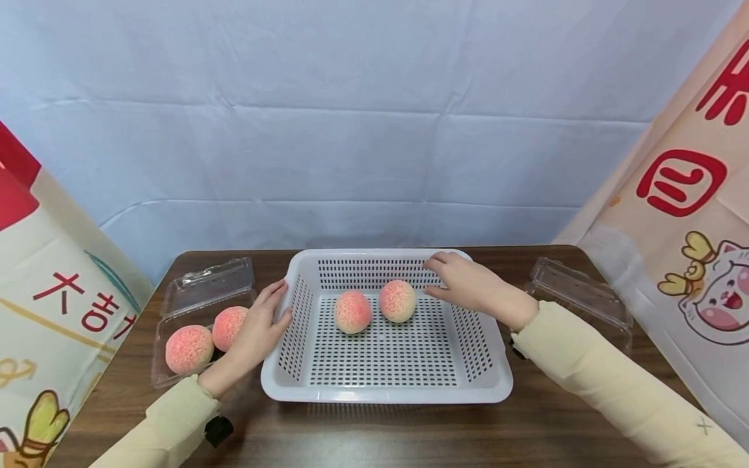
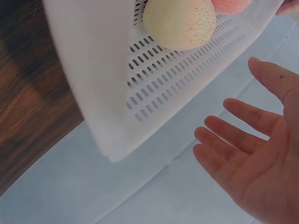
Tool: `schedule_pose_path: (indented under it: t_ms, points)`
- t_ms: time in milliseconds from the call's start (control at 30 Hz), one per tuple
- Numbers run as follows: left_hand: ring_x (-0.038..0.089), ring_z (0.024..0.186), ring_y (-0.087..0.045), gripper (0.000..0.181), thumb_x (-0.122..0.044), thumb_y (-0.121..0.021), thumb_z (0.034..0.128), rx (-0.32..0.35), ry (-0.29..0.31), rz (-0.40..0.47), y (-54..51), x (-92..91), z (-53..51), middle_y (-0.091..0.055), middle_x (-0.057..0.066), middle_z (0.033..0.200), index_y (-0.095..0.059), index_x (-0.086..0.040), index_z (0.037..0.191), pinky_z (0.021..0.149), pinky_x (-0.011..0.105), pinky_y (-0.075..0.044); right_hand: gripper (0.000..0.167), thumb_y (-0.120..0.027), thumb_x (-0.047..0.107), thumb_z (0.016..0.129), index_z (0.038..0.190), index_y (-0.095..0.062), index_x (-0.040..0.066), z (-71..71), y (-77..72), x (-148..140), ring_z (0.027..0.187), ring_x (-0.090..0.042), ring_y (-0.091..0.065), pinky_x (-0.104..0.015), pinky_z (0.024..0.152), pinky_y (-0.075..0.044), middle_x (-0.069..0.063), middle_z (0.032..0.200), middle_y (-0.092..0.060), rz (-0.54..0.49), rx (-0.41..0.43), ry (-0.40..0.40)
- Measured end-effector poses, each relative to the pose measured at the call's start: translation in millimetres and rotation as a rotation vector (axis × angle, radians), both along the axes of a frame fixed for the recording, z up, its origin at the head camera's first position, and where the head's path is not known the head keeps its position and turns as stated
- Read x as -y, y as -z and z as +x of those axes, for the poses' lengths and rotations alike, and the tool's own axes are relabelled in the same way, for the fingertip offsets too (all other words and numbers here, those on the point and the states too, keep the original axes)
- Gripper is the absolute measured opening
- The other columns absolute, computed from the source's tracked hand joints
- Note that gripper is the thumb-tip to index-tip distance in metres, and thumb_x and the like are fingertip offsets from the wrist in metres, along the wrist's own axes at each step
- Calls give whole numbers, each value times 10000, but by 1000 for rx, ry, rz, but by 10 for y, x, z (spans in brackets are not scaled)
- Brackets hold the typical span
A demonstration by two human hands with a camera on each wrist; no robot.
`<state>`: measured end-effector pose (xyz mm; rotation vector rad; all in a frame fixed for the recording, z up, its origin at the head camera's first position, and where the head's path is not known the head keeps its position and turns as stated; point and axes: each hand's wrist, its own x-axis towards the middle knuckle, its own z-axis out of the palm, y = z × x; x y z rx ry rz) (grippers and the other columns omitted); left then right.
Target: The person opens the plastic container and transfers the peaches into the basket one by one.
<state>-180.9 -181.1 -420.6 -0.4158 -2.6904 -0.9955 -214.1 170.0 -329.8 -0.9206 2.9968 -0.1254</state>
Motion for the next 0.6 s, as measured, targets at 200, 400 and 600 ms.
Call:
schedule_pose_path:
  t_ms: [200, 400, 600]
  points:
    - [347, 1188, -436, 511, -87, -537, 865, 14, -3, 0, -3, 3, 0, -354, 193, 1384, -394, 105, 1317, 898, 497, -417, 440, -618, 245, 861, 1202, -547, -23, 15, 10, -56, 1123, -310, -494, -435, 914, -418, -177, 1202, -531, -14, -30, -2]
    - [343, 1182, -441, 508, -85, -535, 865, 8, -2, -4, -5, 1, 0, -358, 187, 1383, -397, 106, 1314, 892, 493, -423, 447, -612, 241, 865, 1209, -533, -33, 39, 26, -121, 1134, -317, -483, -442, 908, -421, -195, 1210, -518, -26, -58, 9]
    - [342, 1184, -440, 509, -89, -534, 867, 18, -7, 0, -1, 1, 3, -354, 181, 1388, -395, 101, 1318, 892, 489, -425, 457, -614, 236, 865, 1225, -525, -30, 62, 61, -173, 1143, -315, -478, -450, 908, -420, -194, 1225, -511, -49, -69, 14]
